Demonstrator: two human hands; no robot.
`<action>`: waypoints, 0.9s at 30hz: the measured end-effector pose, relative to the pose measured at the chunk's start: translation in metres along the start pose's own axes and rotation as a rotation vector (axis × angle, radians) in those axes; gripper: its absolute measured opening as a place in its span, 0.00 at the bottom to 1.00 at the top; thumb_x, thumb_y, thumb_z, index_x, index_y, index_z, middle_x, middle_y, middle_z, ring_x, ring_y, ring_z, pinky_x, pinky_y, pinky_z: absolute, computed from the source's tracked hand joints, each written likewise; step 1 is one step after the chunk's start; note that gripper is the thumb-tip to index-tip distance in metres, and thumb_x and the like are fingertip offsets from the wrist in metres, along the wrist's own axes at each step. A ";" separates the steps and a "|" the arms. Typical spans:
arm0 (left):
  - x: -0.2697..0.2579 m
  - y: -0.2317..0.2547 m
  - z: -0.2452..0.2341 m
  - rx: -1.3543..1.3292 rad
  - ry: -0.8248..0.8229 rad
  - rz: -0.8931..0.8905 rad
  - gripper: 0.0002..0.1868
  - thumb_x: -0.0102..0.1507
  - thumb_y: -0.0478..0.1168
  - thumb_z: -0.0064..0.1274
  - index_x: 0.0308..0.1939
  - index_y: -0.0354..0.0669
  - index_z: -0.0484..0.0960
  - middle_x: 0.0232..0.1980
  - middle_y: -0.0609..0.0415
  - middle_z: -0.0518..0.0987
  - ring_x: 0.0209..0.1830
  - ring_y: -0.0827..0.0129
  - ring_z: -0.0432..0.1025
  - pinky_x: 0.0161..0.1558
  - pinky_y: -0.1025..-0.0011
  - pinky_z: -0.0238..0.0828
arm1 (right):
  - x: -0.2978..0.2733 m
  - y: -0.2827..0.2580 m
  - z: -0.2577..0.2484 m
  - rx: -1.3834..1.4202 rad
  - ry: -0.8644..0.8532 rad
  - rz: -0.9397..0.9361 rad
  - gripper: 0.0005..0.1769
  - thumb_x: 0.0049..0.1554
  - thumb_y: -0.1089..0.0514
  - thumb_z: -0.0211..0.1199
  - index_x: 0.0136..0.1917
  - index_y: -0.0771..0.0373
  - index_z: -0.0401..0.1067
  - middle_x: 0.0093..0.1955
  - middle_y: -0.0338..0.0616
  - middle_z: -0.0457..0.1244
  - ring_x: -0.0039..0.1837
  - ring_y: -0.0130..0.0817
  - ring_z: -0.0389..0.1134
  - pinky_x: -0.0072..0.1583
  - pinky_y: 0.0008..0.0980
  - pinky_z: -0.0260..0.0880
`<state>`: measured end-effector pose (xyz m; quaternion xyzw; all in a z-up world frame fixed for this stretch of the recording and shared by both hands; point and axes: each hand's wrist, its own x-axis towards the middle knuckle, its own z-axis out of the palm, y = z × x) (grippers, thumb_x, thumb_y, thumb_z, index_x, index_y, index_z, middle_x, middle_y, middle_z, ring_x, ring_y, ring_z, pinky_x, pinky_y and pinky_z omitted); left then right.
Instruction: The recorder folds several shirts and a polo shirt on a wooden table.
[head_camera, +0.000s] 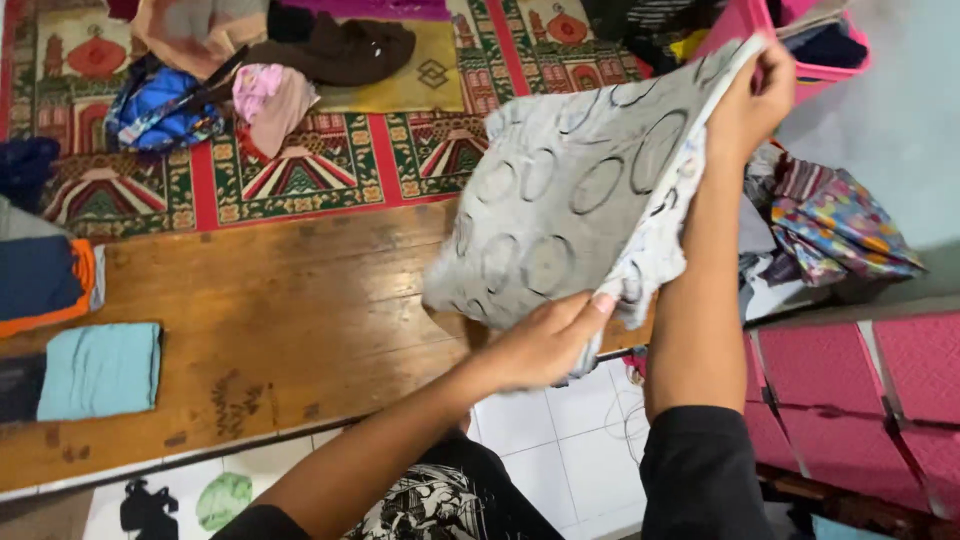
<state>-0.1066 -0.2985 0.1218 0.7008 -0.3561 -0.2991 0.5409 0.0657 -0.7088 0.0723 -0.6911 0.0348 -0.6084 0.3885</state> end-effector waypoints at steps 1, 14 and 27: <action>-0.002 -0.010 0.001 -0.005 0.013 -0.009 0.32 0.75 0.59 0.27 0.47 0.34 0.77 0.39 0.43 0.80 0.41 0.55 0.76 0.48 0.60 0.72 | 0.004 -0.004 0.016 0.009 -0.013 0.006 0.05 0.68 0.64 0.65 0.55 0.69 0.76 0.49 0.37 0.68 0.49 0.23 0.67 0.52 0.26 0.70; -0.239 -0.221 -0.121 -0.474 1.071 -0.363 0.25 0.75 0.50 0.34 0.60 0.33 0.77 0.53 0.49 0.80 0.53 0.65 0.73 0.56 0.66 0.70 | -0.295 -0.255 0.346 0.454 -0.805 0.100 0.18 0.65 0.64 0.61 0.68 0.60 0.68 0.70 0.48 0.62 0.74 0.45 0.61 0.76 0.39 0.59; -0.373 -0.466 -0.186 0.673 1.240 -0.537 0.29 0.61 0.38 0.60 0.64 0.30 0.72 0.60 0.33 0.74 0.59 0.38 0.68 0.58 0.49 0.66 | -0.583 -0.163 0.140 -0.549 -1.270 0.289 0.34 0.57 0.43 0.68 0.73 0.56 0.68 0.80 0.73 0.45 0.77 0.75 0.44 0.73 0.67 0.41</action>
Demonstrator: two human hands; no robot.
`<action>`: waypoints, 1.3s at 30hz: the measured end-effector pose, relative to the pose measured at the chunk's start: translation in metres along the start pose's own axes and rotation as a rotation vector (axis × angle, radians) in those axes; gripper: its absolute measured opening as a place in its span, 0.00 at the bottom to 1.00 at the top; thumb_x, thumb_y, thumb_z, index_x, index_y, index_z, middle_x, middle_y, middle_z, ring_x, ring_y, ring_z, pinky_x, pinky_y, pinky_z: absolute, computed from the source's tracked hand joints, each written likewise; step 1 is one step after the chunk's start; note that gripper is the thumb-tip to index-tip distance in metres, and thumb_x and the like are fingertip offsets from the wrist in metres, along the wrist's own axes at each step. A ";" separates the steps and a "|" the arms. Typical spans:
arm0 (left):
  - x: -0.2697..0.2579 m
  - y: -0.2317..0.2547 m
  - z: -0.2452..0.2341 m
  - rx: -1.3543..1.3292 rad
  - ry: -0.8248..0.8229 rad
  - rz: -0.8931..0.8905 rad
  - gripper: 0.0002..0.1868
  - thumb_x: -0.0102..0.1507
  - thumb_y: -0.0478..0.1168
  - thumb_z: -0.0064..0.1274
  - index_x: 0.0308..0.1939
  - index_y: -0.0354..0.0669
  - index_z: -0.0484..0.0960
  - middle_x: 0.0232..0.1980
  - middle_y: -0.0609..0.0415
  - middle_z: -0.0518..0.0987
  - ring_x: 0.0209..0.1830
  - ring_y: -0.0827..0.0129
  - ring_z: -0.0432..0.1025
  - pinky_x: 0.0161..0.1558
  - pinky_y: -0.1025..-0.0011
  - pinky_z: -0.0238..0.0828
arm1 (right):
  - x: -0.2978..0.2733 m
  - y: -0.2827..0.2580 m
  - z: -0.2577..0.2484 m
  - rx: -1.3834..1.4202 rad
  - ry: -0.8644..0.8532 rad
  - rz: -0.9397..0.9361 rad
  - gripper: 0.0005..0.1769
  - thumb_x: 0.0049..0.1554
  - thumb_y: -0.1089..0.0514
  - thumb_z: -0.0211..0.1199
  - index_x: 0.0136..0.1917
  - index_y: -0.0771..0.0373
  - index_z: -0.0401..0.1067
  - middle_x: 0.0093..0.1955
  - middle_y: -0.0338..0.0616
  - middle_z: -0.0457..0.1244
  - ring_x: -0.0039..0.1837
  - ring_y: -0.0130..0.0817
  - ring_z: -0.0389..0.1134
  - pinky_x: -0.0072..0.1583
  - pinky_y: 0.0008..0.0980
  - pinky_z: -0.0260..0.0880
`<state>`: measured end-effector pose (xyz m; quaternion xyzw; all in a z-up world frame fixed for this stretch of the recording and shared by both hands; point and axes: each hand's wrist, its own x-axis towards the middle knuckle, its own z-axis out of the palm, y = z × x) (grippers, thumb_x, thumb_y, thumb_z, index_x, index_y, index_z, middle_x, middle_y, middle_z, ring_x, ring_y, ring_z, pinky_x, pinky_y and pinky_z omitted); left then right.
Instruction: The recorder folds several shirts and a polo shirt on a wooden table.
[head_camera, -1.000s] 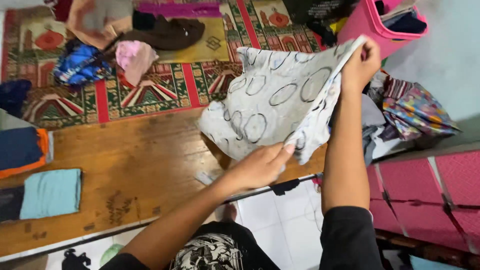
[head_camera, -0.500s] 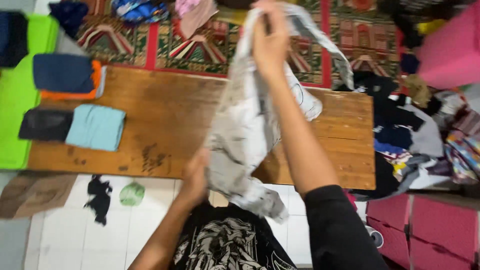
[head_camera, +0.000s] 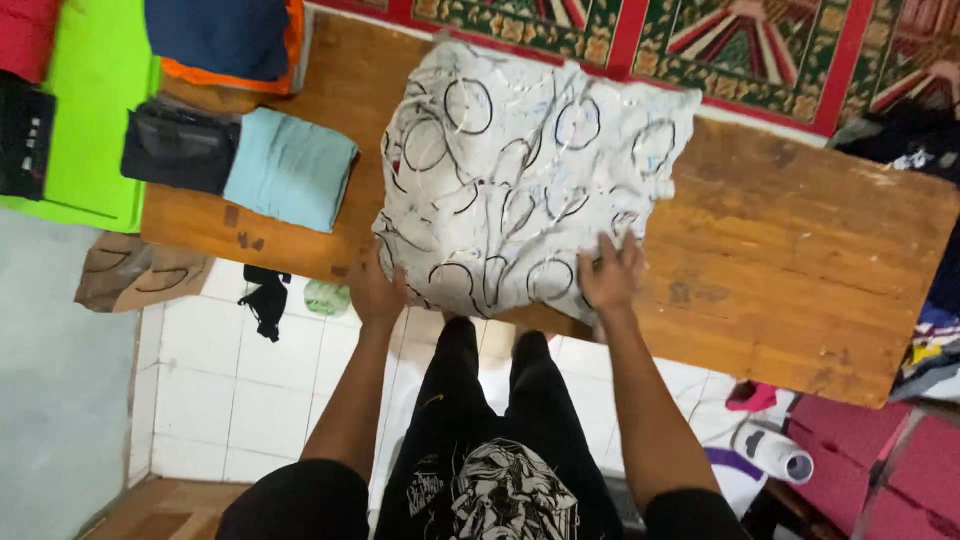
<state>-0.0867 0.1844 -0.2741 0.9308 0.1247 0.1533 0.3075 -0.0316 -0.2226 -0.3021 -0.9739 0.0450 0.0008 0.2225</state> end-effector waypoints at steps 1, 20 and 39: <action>0.001 0.005 -0.001 0.002 -0.028 -0.006 0.29 0.61 0.38 0.60 0.64 0.30 0.72 0.60 0.33 0.74 0.59 0.38 0.68 0.58 0.49 0.66 | -0.010 0.006 0.002 -0.006 -0.017 0.022 0.34 0.57 0.43 0.68 0.73 0.56 0.68 0.80 0.73 0.45 0.77 0.75 0.44 0.73 0.67 0.41; -0.027 0.024 -0.008 -0.071 -0.383 -0.136 0.21 0.74 0.39 0.44 0.71 0.44 0.74 0.44 0.42 0.76 0.40 0.50 0.72 0.42 0.58 0.70 | -0.103 0.140 -0.025 0.674 0.342 0.513 0.11 0.59 0.62 0.69 0.53 0.68 0.72 0.49 0.43 0.68 0.49 0.30 0.66 0.53 0.33 0.68; -0.055 0.080 0.022 0.338 -0.081 -0.031 0.26 0.68 0.44 0.51 0.68 0.35 0.71 0.74 0.33 0.62 0.72 0.36 0.60 0.64 0.39 0.59 | -0.063 0.149 -0.073 0.413 0.218 0.507 0.15 0.54 0.61 0.71 0.51 0.71 0.73 0.43 0.46 0.65 0.41 0.31 0.64 0.45 0.32 0.67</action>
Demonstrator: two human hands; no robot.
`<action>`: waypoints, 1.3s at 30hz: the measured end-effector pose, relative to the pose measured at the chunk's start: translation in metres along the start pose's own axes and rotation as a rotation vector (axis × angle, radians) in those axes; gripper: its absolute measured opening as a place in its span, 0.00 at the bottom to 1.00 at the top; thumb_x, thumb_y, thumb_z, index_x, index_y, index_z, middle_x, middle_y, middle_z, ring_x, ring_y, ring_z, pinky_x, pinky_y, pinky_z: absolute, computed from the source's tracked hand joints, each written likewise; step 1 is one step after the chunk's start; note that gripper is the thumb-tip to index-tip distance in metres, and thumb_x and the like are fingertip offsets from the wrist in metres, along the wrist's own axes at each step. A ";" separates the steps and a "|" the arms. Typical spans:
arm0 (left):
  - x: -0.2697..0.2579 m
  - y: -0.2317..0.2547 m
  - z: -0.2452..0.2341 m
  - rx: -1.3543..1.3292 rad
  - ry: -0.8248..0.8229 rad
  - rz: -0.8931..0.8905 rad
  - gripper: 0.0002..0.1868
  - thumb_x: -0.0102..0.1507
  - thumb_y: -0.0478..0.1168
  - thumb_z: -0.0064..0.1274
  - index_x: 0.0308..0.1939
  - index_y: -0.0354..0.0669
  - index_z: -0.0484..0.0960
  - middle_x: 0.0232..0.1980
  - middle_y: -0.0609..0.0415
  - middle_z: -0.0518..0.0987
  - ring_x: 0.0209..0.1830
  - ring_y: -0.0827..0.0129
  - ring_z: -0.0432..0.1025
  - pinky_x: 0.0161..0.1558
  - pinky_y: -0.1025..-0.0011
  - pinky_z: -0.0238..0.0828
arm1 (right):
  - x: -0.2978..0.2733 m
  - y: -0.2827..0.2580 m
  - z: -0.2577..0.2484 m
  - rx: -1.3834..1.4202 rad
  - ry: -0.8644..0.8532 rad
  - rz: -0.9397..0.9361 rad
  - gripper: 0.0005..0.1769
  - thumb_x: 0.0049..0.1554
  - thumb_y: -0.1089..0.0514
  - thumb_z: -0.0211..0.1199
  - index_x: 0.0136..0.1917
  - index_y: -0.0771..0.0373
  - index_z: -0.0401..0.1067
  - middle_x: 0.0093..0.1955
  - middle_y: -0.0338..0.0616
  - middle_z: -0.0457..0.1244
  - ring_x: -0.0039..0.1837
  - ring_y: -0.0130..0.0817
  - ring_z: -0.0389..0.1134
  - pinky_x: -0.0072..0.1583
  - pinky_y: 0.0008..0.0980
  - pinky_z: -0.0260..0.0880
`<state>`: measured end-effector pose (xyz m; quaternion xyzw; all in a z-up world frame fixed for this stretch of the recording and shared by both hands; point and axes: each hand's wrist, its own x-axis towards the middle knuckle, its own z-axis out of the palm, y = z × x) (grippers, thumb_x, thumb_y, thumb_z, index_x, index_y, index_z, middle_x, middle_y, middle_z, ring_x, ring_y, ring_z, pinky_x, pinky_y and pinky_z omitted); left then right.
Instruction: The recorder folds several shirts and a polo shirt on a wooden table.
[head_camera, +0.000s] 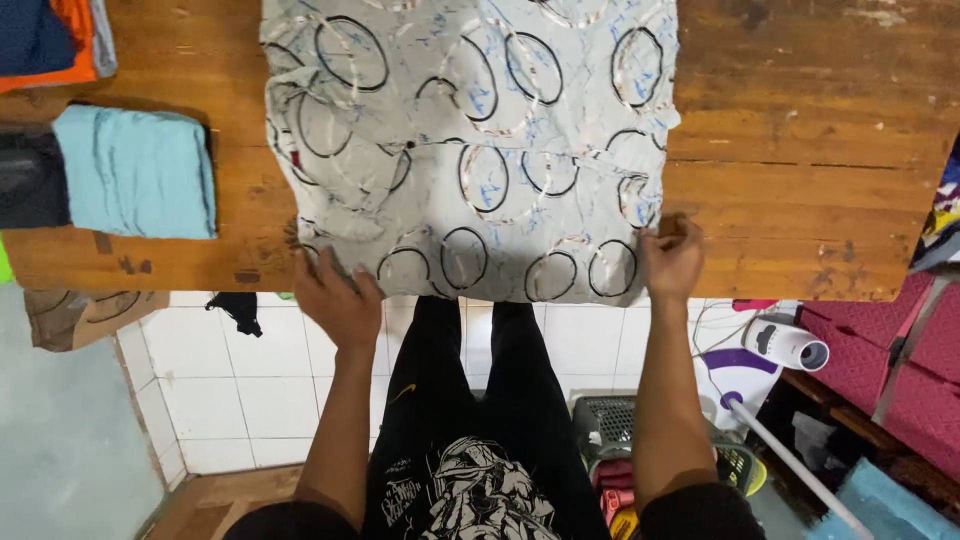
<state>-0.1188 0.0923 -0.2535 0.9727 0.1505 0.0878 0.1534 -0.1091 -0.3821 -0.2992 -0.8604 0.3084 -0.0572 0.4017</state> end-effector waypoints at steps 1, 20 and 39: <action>-0.004 0.008 0.004 0.000 -0.005 0.007 0.26 0.68 0.44 0.51 0.68 0.35 0.71 0.74 0.33 0.62 0.72 0.36 0.60 0.64 0.39 0.59 | 0.000 0.006 0.002 0.000 0.005 0.007 0.15 0.54 0.61 0.71 0.51 0.71 0.73 0.43 0.46 0.65 0.41 0.31 0.64 0.45 0.32 0.67; -0.035 0.078 0.040 0.068 -0.396 0.275 0.38 0.69 0.59 0.47 0.77 0.43 0.61 0.83 0.39 0.46 0.84 0.40 0.34 0.73 0.28 0.22 | -0.009 0.006 -0.030 -0.070 0.032 -0.029 0.19 0.55 0.61 0.67 0.58 0.69 0.69 0.53 0.56 0.63 0.55 0.49 0.63 0.59 0.44 0.66; 0.180 0.158 0.115 0.111 -0.139 0.069 0.41 0.72 0.59 0.46 0.83 0.42 0.54 0.86 0.37 0.44 0.86 0.42 0.33 0.75 0.32 0.19 | 0.108 -0.052 0.047 -0.621 0.030 -0.291 0.43 0.70 0.42 0.52 0.84 0.74 0.48 0.86 0.68 0.38 0.86 0.67 0.37 0.80 0.64 0.42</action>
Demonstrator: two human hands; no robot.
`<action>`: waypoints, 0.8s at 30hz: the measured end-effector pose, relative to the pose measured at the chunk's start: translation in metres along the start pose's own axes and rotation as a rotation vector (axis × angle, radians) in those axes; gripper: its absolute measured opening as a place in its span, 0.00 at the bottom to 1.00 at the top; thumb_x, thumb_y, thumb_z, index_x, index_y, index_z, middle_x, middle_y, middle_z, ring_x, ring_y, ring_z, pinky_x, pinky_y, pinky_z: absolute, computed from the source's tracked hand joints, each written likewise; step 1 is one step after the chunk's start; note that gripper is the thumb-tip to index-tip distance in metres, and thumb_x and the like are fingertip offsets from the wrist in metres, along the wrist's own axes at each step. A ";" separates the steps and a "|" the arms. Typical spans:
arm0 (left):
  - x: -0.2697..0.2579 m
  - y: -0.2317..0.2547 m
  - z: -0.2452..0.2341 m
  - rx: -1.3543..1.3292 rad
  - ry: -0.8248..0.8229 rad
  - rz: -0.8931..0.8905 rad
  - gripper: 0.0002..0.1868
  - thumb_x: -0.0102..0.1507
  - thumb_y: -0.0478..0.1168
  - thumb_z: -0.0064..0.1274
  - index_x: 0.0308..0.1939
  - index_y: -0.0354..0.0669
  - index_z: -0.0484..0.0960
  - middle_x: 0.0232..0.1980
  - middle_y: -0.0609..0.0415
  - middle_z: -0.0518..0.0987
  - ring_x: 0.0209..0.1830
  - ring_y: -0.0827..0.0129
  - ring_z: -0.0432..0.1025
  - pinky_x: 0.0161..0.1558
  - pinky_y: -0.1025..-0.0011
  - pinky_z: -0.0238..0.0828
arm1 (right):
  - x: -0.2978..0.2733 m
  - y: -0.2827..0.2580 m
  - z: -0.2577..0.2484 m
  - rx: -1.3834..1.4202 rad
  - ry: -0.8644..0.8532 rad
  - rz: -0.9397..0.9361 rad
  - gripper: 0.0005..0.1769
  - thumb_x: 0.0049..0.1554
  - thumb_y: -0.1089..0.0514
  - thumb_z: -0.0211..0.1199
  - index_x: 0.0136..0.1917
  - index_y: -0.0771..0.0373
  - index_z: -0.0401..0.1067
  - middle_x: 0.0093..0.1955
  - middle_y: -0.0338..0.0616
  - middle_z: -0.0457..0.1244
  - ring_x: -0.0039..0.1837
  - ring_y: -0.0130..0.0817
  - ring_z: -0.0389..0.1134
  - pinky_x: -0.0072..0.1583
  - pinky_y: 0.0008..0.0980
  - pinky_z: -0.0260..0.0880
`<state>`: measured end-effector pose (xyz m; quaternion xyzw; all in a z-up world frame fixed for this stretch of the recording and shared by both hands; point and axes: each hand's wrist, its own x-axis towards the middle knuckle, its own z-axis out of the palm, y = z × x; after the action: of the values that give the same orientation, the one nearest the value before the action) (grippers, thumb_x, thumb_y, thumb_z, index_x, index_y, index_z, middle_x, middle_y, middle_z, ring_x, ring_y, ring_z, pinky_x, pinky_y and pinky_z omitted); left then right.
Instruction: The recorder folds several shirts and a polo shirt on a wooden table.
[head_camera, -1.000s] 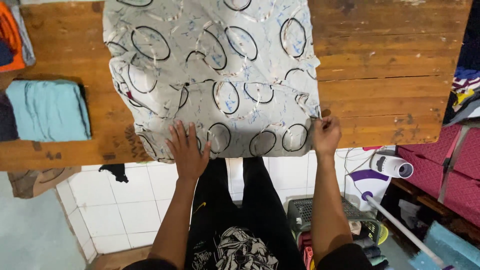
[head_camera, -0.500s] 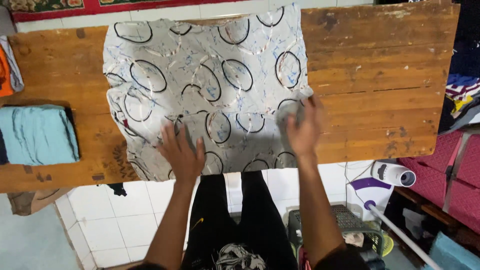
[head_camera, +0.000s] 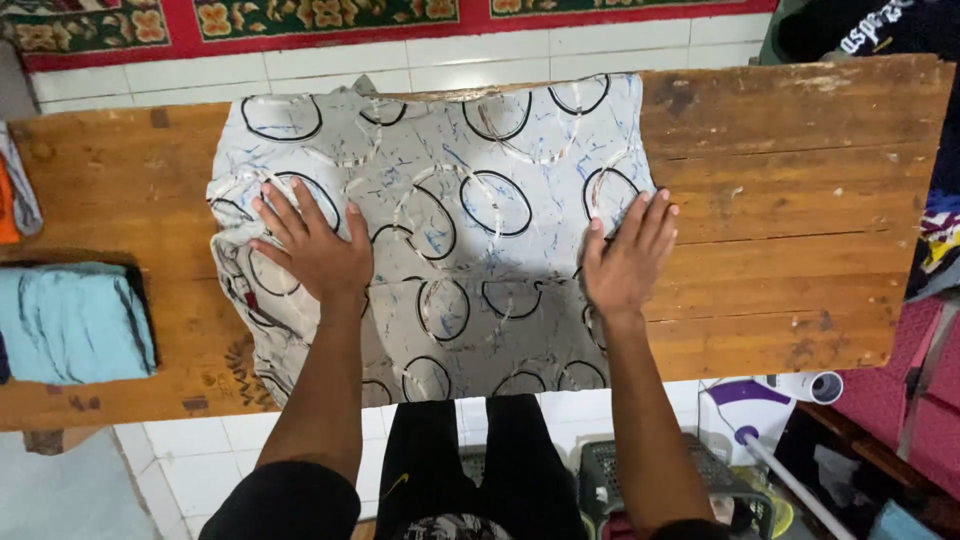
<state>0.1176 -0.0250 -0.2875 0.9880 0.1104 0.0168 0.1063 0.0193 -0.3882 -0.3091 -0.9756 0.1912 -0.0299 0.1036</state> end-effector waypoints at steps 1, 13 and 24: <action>0.003 0.001 0.001 0.004 -0.004 0.003 0.41 0.72 0.59 0.46 0.83 0.42 0.54 0.86 0.37 0.44 0.86 0.42 0.33 0.75 0.32 0.19 | 0.006 0.003 -0.003 0.001 -0.004 0.005 0.43 0.70 0.42 0.52 0.84 0.74 0.48 0.86 0.68 0.38 0.86 0.67 0.37 0.80 0.64 0.42; 0.004 -0.008 0.012 0.046 0.041 0.033 0.37 0.75 0.56 0.47 0.83 0.43 0.58 0.86 0.40 0.47 0.87 0.42 0.37 0.77 0.31 0.24 | 0.002 0.032 -0.038 0.546 0.032 0.324 0.12 0.62 0.60 0.73 0.46 0.71 0.74 0.38 0.43 0.64 0.41 0.32 0.63 0.45 0.31 0.66; 0.000 -0.009 0.008 0.020 0.062 0.042 0.36 0.75 0.55 0.48 0.82 0.41 0.61 0.85 0.37 0.48 0.86 0.40 0.39 0.77 0.30 0.26 | -0.035 0.044 -0.054 0.603 0.096 0.213 0.12 0.62 0.62 0.71 0.54 0.72 0.74 0.45 0.45 0.66 0.44 0.31 0.65 0.48 0.31 0.67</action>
<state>0.1163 -0.0178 -0.2976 0.9902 0.0930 0.0485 0.0924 -0.0347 -0.4246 -0.2668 -0.8728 0.2794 -0.1203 0.3816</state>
